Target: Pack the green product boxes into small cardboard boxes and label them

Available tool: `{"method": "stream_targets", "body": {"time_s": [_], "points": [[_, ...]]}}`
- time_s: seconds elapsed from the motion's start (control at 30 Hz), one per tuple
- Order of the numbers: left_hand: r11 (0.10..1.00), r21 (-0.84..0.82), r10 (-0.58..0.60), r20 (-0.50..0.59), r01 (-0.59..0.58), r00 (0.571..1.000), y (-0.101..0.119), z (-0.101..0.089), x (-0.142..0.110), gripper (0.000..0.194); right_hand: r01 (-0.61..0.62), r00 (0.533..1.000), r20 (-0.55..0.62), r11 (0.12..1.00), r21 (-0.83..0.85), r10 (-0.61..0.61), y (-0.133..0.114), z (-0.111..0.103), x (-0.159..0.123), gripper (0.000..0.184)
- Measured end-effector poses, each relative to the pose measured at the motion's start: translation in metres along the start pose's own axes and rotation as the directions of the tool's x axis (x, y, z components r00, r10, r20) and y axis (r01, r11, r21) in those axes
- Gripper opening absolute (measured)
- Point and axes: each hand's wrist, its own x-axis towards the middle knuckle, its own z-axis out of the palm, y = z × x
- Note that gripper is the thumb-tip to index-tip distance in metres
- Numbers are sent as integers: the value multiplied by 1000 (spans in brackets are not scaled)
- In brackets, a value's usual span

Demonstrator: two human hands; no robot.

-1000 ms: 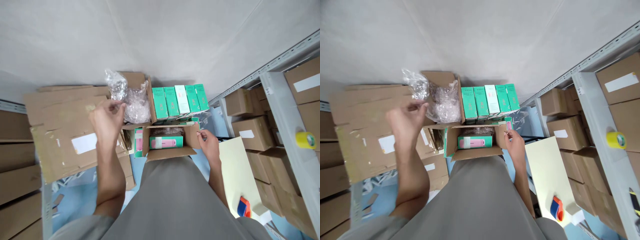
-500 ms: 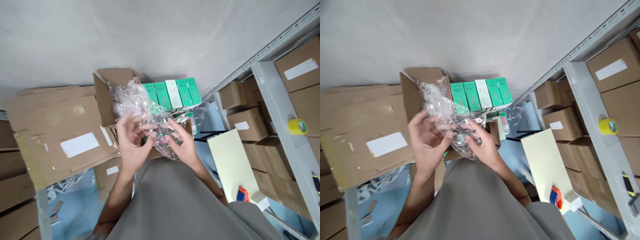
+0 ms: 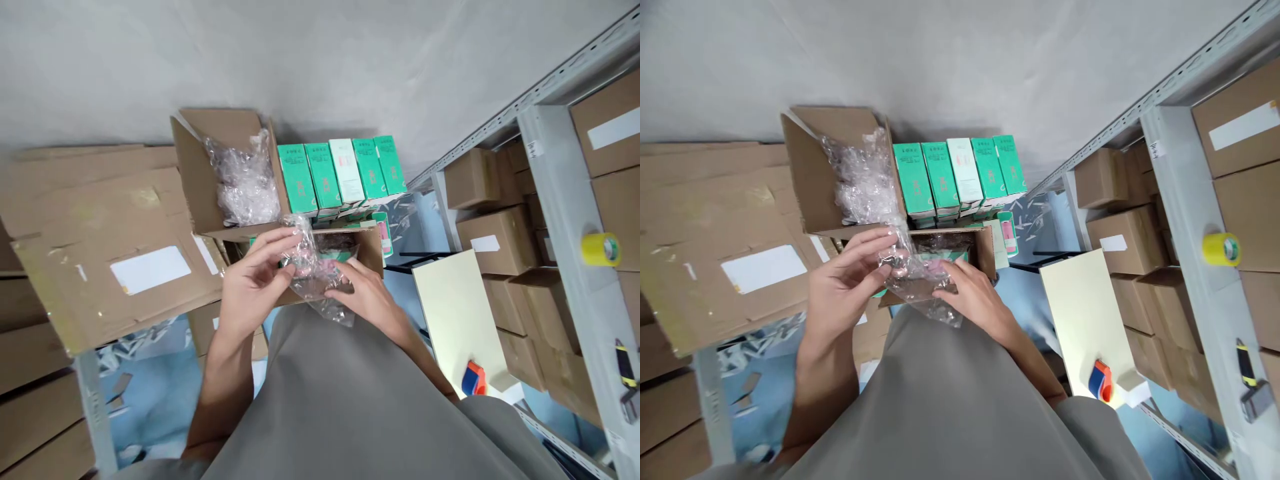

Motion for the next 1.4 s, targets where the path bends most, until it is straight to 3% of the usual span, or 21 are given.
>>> {"method": "stream_targets", "body": {"time_s": [0.07,0.17,0.27,0.33,0.43,0.57,0.73,0.83,0.93,1.07,1.13,1.2,1.23,1.3,1.4], "points": [[995,95,13,-14,-11,1000,4,-4,-5,42,-16,1000,-5,996,-92,15,2,-2,4,20],[923,384,-20,21,11,1000,4,-11,-10,40,-99,995,-33,963,-252,93,8,-12,13,29],[744,667,-121,92,29,988,-7,-12,-9,32,-197,979,-31,898,-394,201,13,-20,28,34],[607,794,-199,123,24,972,-16,-6,-7,32,-188,975,15,866,-464,220,15,-18,41,38],[431,902,-269,146,-17,952,-22,10,-3,29,-131,967,117,834,-535,227,15,-7,58,42],[335,942,-327,150,-34,933,-22,28,6,31,-137,954,143,806,-576,264,11,1,65,46],[296,955,-565,175,0,806,-30,33,24,37,-192,963,43,790,-582,267,-16,-15,33,53],[299,954,-592,174,13,787,-32,34,30,40,-170,983,-40,813,-556,179,-34,-22,14,52],[303,953,-602,183,10,777,-22,33,28,42,-150,983,14,836,-528,185,-35,-16,16,53],[357,934,-543,230,-26,808,3,11,21,39,-171,952,120,812,-557,283,-21,-1,45,49],[405,914,-473,197,13,859,12,-10,23,38,-193,936,138,797,-573,325,-18,1,55,47],[450,887,-369,78,105,926,11,-36,37,39,-229,930,110,785,-576,352,-21,-3,56,42],[467,870,-310,-6,158,951,6,-49,48,40,-250,932,77,782,-571,354,-25,-7,54,41],[485,835,-221,-169,259,960,-14,-73,78,42,-277,947,-13,794,-541,321,-33,-16,45,41],[474,824,-238,-219,310,946,-60,-94,134,45,-268,963,-149,842,-469,223,-43,-26,31,46]]}}
